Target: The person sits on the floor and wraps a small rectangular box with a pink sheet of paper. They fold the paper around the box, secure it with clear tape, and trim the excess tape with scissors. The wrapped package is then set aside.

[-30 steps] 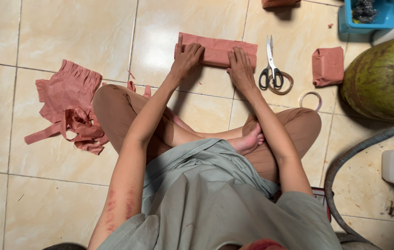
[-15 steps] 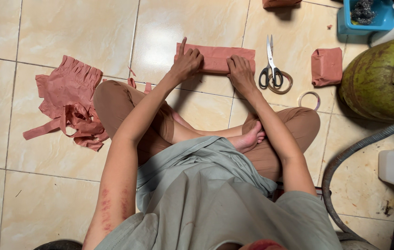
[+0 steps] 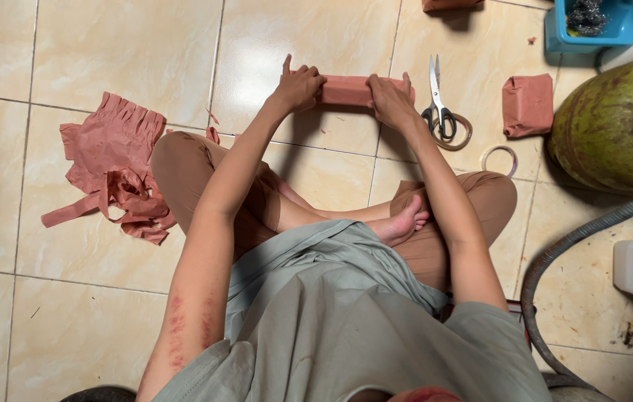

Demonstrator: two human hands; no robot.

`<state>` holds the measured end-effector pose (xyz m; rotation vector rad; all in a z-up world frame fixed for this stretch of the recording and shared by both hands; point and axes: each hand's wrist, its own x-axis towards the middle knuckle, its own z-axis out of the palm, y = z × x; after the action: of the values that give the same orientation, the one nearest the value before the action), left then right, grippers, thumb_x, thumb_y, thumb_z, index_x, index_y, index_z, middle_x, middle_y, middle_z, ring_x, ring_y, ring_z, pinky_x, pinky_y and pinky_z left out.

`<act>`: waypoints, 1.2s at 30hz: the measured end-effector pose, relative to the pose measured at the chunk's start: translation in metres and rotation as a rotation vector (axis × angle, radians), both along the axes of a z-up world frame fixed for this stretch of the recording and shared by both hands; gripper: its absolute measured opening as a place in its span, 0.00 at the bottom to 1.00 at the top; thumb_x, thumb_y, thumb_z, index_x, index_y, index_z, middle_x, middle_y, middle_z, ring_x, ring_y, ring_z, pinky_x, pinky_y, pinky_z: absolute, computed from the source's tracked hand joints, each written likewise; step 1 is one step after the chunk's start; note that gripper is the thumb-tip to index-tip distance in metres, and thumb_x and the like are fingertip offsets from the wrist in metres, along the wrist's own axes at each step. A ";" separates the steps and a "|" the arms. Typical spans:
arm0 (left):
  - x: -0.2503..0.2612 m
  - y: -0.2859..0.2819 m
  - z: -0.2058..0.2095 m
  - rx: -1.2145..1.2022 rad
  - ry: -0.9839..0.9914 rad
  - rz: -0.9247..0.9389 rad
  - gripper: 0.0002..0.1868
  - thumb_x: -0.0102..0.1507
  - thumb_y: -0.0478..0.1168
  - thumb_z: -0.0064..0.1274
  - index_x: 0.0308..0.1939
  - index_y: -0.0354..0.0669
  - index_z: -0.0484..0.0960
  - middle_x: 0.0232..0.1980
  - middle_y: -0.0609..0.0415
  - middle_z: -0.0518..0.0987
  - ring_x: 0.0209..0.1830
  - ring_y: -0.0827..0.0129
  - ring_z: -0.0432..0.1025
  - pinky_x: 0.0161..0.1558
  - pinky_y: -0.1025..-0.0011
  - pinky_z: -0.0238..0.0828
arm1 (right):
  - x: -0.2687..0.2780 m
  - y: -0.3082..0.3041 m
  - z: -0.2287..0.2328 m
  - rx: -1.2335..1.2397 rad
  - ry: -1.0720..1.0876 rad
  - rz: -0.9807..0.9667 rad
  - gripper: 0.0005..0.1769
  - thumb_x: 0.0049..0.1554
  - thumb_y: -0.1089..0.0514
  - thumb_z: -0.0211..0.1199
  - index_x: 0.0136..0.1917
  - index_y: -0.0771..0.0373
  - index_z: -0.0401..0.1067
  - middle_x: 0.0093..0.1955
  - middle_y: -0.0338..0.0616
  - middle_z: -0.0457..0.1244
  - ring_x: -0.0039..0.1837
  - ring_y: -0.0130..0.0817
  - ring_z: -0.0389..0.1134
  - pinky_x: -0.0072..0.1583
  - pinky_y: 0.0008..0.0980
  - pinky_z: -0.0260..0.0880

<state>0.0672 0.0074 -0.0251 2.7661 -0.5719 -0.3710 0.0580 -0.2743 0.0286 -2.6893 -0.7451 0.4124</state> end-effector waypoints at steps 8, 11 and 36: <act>0.016 -0.001 0.020 0.010 0.204 0.071 0.21 0.63 0.37 0.48 0.60 0.46 0.81 0.67 0.50 0.70 0.74 0.54 0.56 0.73 0.27 0.22 | 0.015 0.015 0.022 -0.129 0.206 -0.068 0.16 0.62 0.66 0.54 0.62 0.65 0.59 0.60 0.57 0.64 0.70 0.55 0.61 0.79 0.71 0.27; 0.021 -0.002 0.023 0.028 0.225 0.094 0.19 0.66 0.39 0.45 0.60 0.48 0.82 0.69 0.49 0.68 0.76 0.53 0.54 0.74 0.28 0.25 | 0.021 0.017 0.020 -0.118 0.155 -0.052 0.19 0.57 0.70 0.52 0.62 0.65 0.62 0.66 0.56 0.59 0.78 0.53 0.49 0.75 0.75 0.25; -0.059 -0.076 -0.017 0.002 -0.359 0.044 0.48 0.69 0.58 0.47 0.81 0.33 0.43 0.85 0.41 0.43 0.85 0.54 0.37 0.80 0.48 0.29 | -0.036 0.030 -0.018 -0.039 -0.211 0.023 0.42 0.68 0.52 0.53 0.85 0.62 0.35 0.88 0.48 0.31 0.87 0.43 0.30 0.81 0.55 0.23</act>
<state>0.0085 -0.0682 -0.0419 2.8581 -0.5886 0.1408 0.0218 -0.2439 0.0101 -2.7930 -0.8343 0.1506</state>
